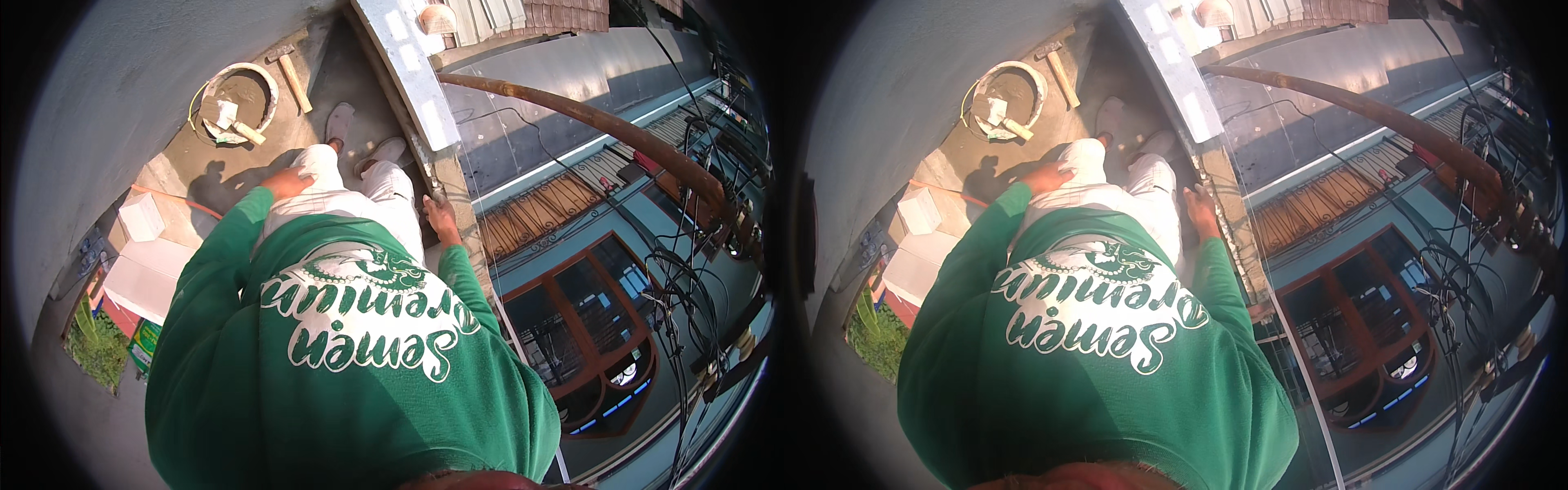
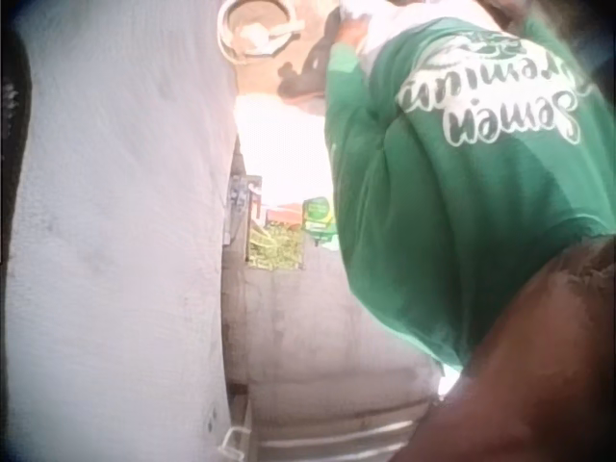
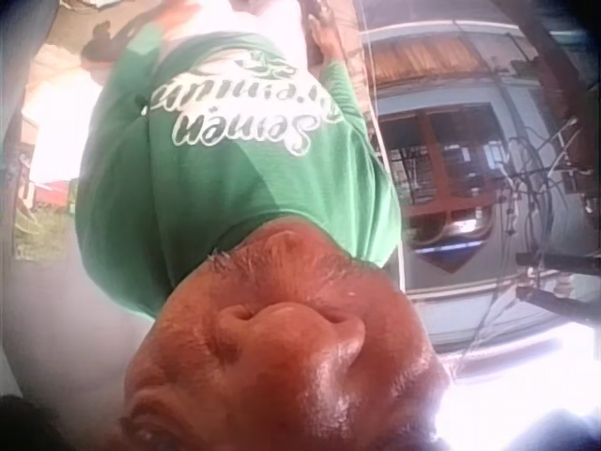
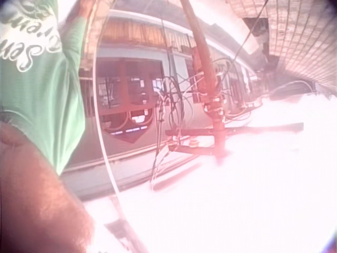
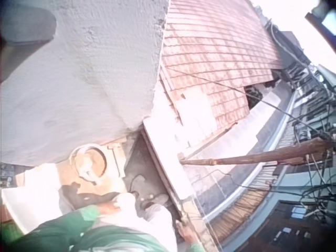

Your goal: The person applies mortar to white rectangular tiles using a trowel and places them onto a curved wall section. They tap the tiles with a hammer to secure them and adjust their position. The process is repeated for multiple tiles along the wall.

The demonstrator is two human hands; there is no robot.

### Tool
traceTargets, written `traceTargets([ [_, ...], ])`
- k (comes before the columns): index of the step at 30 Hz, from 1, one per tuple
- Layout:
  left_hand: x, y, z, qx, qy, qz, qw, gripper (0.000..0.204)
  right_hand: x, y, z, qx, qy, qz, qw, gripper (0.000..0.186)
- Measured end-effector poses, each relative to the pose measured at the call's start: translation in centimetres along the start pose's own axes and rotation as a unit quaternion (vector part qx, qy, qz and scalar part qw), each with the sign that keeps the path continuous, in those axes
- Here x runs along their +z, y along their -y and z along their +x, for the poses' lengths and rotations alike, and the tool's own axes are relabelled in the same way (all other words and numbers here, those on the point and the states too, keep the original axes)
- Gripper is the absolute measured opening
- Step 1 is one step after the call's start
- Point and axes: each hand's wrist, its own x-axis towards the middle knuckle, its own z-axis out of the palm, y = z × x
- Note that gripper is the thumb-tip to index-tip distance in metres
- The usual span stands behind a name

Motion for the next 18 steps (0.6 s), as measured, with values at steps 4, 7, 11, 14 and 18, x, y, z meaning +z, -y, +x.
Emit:
traceTargets([
  [4, 0.0, -1.2, -0.8, -0.002, -0.007, 0.033, 0.999, 0.096, -0.2, -2.0, 1.2, 0.008, -0.071, -0.004, 0.997, 0.067],
  [7, 1.6, -0.5, -0.9, -0.022, -0.019, 0.065, 0.997, 0.093, -1.4, -0.9, 2.0, -0.014, -0.107, -0.060, 0.992, 0.061],
  [11, 3.0, -0.9, -0.2, -0.031, -0.021, 0.020, 0.999, 0.093, -4.4, 4.1, 4.5, -0.028, -0.189, -0.060, 0.980, 0.055],
  [14, -2.9, -6.2, 4.1, 0.034, -0.062, -0.099, 0.993, 0.099, -5.0, -2.3, 11.8, 0.007, -0.228, 0.124, 0.966, 0.060],
  [18, -9.9, -14.6, 9.7, -0.002, -0.226, -0.205, 0.952, 0.123, -3.0, 6.5, 13.1, 0.087, -0.066, 0.374, 0.921, 0.067],
])
